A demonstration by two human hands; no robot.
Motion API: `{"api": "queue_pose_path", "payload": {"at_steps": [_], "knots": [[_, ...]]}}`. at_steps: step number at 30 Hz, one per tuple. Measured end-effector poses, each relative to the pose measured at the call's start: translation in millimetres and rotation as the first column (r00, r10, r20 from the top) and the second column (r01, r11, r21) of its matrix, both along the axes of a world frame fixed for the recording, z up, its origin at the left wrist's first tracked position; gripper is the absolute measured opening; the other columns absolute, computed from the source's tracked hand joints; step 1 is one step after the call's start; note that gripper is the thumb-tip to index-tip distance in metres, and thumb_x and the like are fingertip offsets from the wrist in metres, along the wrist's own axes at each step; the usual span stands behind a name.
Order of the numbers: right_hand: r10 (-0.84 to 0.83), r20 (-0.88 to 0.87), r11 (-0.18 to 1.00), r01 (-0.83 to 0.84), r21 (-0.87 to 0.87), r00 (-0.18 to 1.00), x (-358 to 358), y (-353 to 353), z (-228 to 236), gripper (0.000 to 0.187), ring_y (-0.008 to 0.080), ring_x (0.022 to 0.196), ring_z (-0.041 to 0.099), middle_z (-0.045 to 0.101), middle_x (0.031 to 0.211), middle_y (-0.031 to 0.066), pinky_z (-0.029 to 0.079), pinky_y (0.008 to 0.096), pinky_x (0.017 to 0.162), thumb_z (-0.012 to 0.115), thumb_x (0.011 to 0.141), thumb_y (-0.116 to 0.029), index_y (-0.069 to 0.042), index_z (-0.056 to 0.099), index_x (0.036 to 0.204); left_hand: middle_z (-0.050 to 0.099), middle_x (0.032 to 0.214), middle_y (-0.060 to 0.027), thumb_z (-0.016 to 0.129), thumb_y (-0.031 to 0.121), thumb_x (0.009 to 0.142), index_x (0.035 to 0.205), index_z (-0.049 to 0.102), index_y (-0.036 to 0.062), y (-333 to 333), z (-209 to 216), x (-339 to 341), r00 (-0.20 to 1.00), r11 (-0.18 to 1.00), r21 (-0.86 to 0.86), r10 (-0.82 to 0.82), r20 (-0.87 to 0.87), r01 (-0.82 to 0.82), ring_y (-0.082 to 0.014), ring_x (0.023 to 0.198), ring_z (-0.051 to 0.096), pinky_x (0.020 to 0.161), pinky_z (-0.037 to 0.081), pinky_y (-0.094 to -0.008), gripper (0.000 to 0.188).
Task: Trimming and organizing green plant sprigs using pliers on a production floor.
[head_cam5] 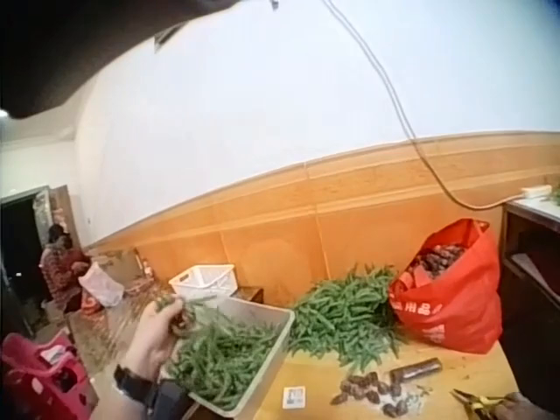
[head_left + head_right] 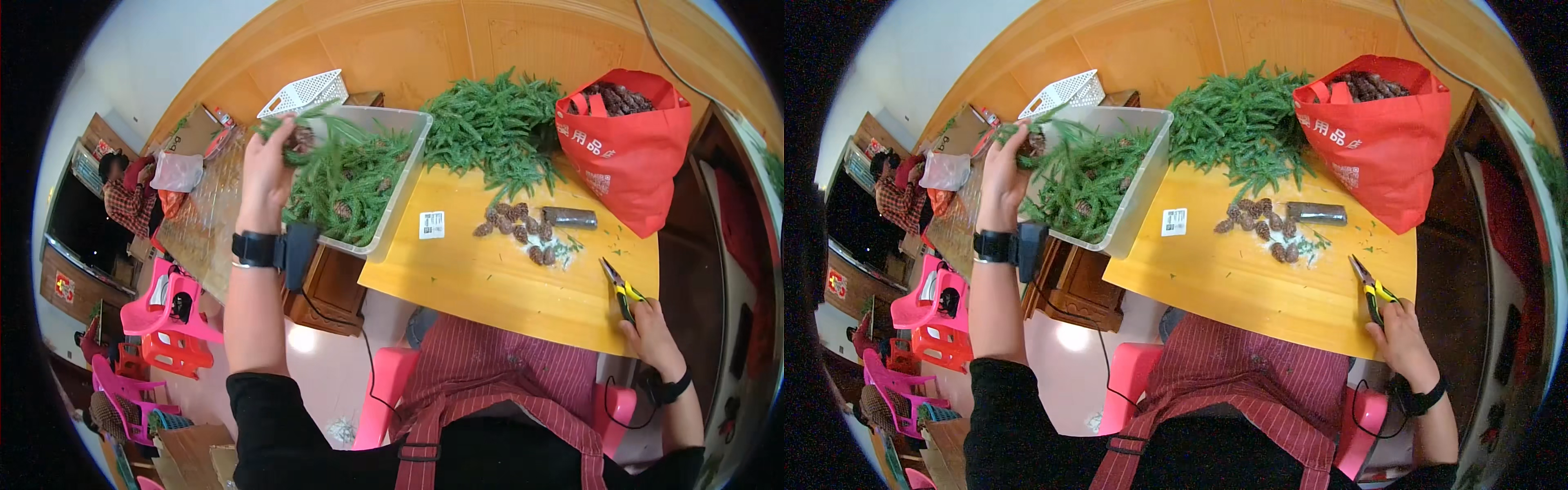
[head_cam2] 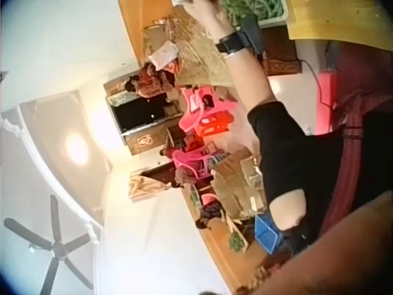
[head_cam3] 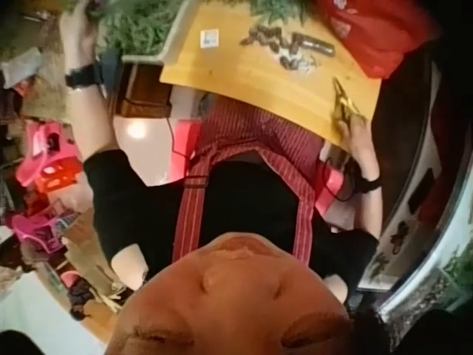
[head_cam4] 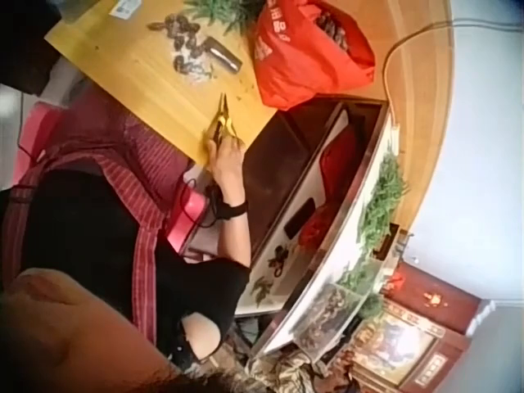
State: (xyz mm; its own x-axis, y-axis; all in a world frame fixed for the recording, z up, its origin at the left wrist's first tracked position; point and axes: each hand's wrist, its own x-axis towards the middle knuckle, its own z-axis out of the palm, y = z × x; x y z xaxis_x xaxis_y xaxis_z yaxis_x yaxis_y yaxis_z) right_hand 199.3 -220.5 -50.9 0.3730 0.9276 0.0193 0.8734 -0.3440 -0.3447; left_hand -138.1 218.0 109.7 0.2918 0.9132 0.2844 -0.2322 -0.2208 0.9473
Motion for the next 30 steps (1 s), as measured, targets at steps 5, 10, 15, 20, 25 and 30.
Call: {"api": "queue_pose_path", "payload": {"at_steps": [5,10,15,20,25,30], "knots": [[0.01,0.009,1.0,-0.01,-0.002,1.0,5,2,-12,0.029,0.0397,0.098,0.045,0.052,0.093,0.0207,0.038,0.0432,0.085,0.064,0.071,-0.01,0.001,0.048,0.093,0.049,0.119,-0.0124,0.055,0.029,0.087,0.119,0.048,0.0046,38,-4,-12,0.985,0.912,-0.372,0.161,-0.057,-0.17,-0.0207,0.108,0.046,0.095,0.035,-0.0358,0.041],[0.063,0.08,0.989,-0.073,0.13,0.995,0,9,4,0.028,0.0386,0.1,0.049,0.054,0.096,0.0186,0.04,0.0407,0.086,0.064,0.068,-0.003,0.0,0.05,0.091,0.055,0.101,-0.0082,0.055,0.024,0.087,0.119,0.046,-0.0006,5,-8,15,0.947,0.88,0.398,0.312,-0.078,-0.258,-0.0169,0.098,0.052,0.084,0.041,-0.0278,0.042],[-0.009,-0.107,0.969,0.034,0.244,0.994,-8,16,36,0.011,0.0311,0.08,0.057,0.059,0.083,0.0136,0.046,0.0353,0.072,0.061,0.072,-0.001,0.0,0.055,0.081,0.058,0.089,-0.0029,0.052,0.011,0.086,0.118,0.049,0.0057,-89,-15,91,0.745,0.796,0.012,-0.56,-0.362,0.605,-0.0127,0.087,0.056,0.078,0.045,-0.0266,0.032],[0.002,-0.241,0.971,0.056,0.232,0.97,-38,36,66,0.01,0.0222,0.057,0.056,0.056,0.06,0.0094,0.044,0.0318,0.055,0.062,0.074,-0.007,-0.001,0.057,0.069,0.06,0.09,-0.0152,0.052,0.01,0.078,0.104,0.059,0.0048,-73,-128,190,0.714,0.587,0.537,-0.103,-0.693,0.606,-0.0327,0.095,0.055,0.085,0.043,-0.0389,0.027],[0.027,-0.299,0.949,0.07,0.308,0.954,-50,46,57,0.015,0.0204,0.056,0.057,0.056,0.06,0.0091,0.042,0.0288,0.053,0.065,0.074,-0.01,-0.001,0.055,0.067,0.061,0.091,-0.0133,0.054,0.005,0.068,0.086,0.062,0.01,-75,-178,246,0.494,0.547,0.603,0.352,-0.795,0.581,-0.0281,0.088,0.057,0.075,0.04,-0.0429,0.021],[0.079,-0.356,0.942,0.047,0.333,0.931,-50,46,54,0.017,0.0226,0.059,0.058,0.057,0.061,0.0092,0.044,0.0302,0.056,0.066,0.074,-0.013,-0.001,0.055,0.07,0.063,0.078,-0.0105,0.057,0.007,0.063,0.078,0.061,0.0114,-55,-182,256,0.377,0.49,0.591,0.469,-0.798,0.641,-0.0273,0.076,0.06,0.069,0.04,-0.0418,0.016]]}}
